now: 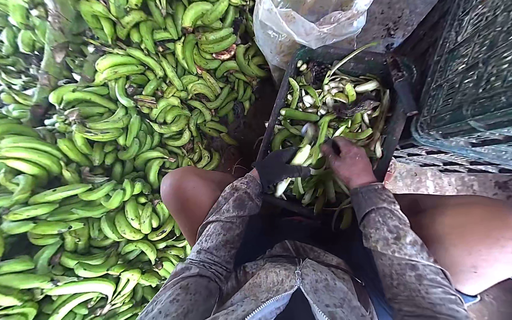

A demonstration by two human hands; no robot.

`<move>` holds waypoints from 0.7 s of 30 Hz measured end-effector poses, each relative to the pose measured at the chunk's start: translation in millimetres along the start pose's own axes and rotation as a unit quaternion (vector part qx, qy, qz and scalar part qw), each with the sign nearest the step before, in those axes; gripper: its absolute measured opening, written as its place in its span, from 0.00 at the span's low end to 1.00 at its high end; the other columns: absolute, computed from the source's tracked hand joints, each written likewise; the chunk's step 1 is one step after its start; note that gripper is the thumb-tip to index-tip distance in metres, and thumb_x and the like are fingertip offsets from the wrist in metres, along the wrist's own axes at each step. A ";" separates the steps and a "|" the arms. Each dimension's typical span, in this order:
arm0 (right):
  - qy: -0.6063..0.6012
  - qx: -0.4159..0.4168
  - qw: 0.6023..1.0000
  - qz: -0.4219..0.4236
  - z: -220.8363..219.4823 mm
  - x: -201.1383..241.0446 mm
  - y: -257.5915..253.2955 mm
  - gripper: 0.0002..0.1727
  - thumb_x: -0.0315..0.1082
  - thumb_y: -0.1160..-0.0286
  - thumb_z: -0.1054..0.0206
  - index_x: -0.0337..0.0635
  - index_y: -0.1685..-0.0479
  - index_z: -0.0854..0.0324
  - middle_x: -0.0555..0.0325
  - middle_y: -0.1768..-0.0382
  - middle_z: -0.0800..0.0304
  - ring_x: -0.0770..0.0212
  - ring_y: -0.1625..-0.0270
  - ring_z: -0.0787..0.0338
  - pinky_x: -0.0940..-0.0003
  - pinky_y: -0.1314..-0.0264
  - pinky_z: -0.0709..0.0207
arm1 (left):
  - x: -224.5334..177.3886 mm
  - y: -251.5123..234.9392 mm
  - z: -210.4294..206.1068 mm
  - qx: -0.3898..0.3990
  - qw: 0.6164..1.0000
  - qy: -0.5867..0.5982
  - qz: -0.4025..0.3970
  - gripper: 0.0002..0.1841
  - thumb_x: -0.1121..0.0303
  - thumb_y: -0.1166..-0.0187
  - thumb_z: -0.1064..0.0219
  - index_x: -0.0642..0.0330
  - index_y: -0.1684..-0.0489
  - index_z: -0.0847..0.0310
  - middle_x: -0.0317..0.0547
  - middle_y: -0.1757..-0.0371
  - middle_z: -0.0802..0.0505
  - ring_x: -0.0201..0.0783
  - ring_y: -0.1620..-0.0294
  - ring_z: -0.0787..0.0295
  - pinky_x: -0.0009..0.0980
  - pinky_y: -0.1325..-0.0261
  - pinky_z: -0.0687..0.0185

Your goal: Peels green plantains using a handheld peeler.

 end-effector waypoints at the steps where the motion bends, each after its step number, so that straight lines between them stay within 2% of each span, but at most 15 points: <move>1: -0.001 -0.004 0.999 -0.039 4.4 -3.9 -5.9 0.29 0.58 0.12 0.42 0.41 0.32 0.18 0.35 0.38 0.12 0.31 0.35 0.12 0.24 0.35 0.24 | -1.8 3.0 -2.4 0.017 1.000 0.009 -0.003 0.32 0.62 0.27 0.21 0.59 0.23 0.25 0.50 0.42 0.08 0.36 0.47 0.09 0.38 0.40 0.12; 3: -0.007 -0.021 0.997 -0.070 9.9 -8.8 -8.7 0.31 0.59 0.10 0.45 0.40 0.32 0.19 0.34 0.39 0.12 0.31 0.35 0.13 0.24 0.34 0.25 | 1.6 4.4 -4.6 0.014 0.999 0.031 -0.001 0.30 0.63 0.24 0.23 0.60 0.23 0.25 0.51 0.43 0.08 0.37 0.49 0.09 0.38 0.43 0.12; 5: -0.017 -0.033 0.999 -0.014 5.2 -0.4 2.8 0.29 0.56 0.10 0.44 0.36 0.36 0.19 0.33 0.46 0.11 0.32 0.40 0.10 0.28 0.38 0.22 | 10.6 0.3 -0.5 -0.024 0.999 0.047 0.010 0.27 0.61 0.23 0.25 0.60 0.27 0.24 0.51 0.46 0.08 0.38 0.51 0.09 0.40 0.44 0.12; 6: -0.031 -0.022 0.999 0.024 -1.4 5.1 9.2 0.28 0.54 0.10 0.42 0.35 0.35 0.19 0.33 0.46 0.10 0.33 0.41 0.10 0.29 0.37 0.21 | 12.2 -1.2 3.5 -0.029 0.998 0.061 0.010 0.26 0.61 0.22 0.26 0.62 0.28 0.24 0.51 0.47 0.08 0.38 0.52 0.09 0.40 0.43 0.12; 7: -0.040 -0.001 0.998 0.046 -9.1 8.7 12.8 0.27 0.53 0.11 0.40 0.35 0.33 0.19 0.34 0.45 0.10 0.35 0.41 0.10 0.30 0.36 0.20 | 12.3 -1.1 6.3 -0.015 0.996 0.085 0.003 0.24 0.62 0.21 0.28 0.63 0.29 0.24 0.51 0.49 0.08 0.37 0.54 0.10 0.39 0.45 0.12; 9: -0.048 0.037 0.998 0.015 -15.6 4.5 6.5 0.28 0.53 0.09 0.42 0.35 0.31 0.20 0.31 0.42 0.11 0.32 0.38 0.11 0.28 0.33 0.24 | 8.6 5.3 4.4 0.055 0.990 0.131 -0.015 0.23 0.66 0.22 0.29 0.65 0.30 0.25 0.49 0.51 0.08 0.35 0.57 0.10 0.35 0.49 0.11; 11: -0.035 0.036 0.998 -0.041 -7.6 -9.7 -9.1 0.29 0.54 0.08 0.46 0.33 0.33 0.20 0.29 0.43 0.11 0.30 0.37 0.12 0.26 0.33 0.26 | 3.4 12.6 -2.8 0.118 0.978 0.172 -0.025 0.26 0.68 0.22 0.30 0.62 0.24 0.27 0.48 0.48 0.08 0.34 0.57 0.10 0.33 0.49 0.11; 12: -0.041 0.021 0.998 -0.052 -1.6 -13.2 -13.3 0.30 0.54 0.08 0.46 0.34 0.34 0.19 0.30 0.44 0.11 0.31 0.37 0.12 0.28 0.32 0.26 | 1.3 13.1 -5.4 0.113 0.971 0.208 -0.031 0.27 0.67 0.21 0.31 0.60 0.22 0.29 0.48 0.49 0.08 0.35 0.59 0.10 0.32 0.52 0.11; 15: -0.065 -0.053 0.996 -0.009 5.1 -4.7 -6.5 0.29 0.53 0.09 0.44 0.31 0.38 0.18 0.32 0.50 0.10 0.36 0.44 0.10 0.34 0.36 0.24 | 7.0 2.9 -1.9 0.012 0.935 0.346 -0.073 0.26 0.70 0.17 0.37 0.57 0.18 0.32 0.52 0.46 0.10 0.41 0.57 0.09 0.39 0.51 0.09; 17: -0.076 -0.065 0.995 0.026 -2.0 3.9 2.1 0.28 0.51 0.09 0.42 0.31 0.36 0.20 0.32 0.50 0.11 0.36 0.46 0.09 0.35 0.38 0.22 | 17.0 -9.2 5.8 -0.084 0.884 0.451 -0.094 0.26 0.69 0.14 0.39 0.55 0.16 0.36 0.53 0.42 0.11 0.45 0.49 0.09 0.46 0.44 0.11; 19: -0.085 -0.043 0.994 0.052 -11.0 11.7 10.2 0.27 0.50 0.10 0.40 0.31 0.32 0.22 0.32 0.47 0.11 0.35 0.44 0.09 0.33 0.37 0.21 | 21.0 -16.5 11.4 -0.190 0.824 0.526 -0.090 0.23 0.63 0.11 0.41 0.51 0.18 0.36 0.49 0.41 0.11 0.42 0.46 0.10 0.45 0.40 0.13; 21: -0.088 -0.021 0.992 0.088 -21.0 19.2 15.6 0.26 0.49 0.12 0.37 0.32 0.33 0.22 0.35 0.49 0.10 0.38 0.47 0.08 0.35 0.40 0.19 | 18.5 -18.4 16.5 -0.276 0.770 0.570 -0.077 0.23 0.58 0.09 0.44 0.49 0.18 0.36 0.46 0.38 0.13 0.38 0.42 0.13 0.40 0.38 0.15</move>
Point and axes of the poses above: each hand's wrist, its own y-axis away from the middle knuckle, its own z-axis out of the back of the hand, x = y × z, the point moved 3 cm from there along -y, towards the middle knuckle
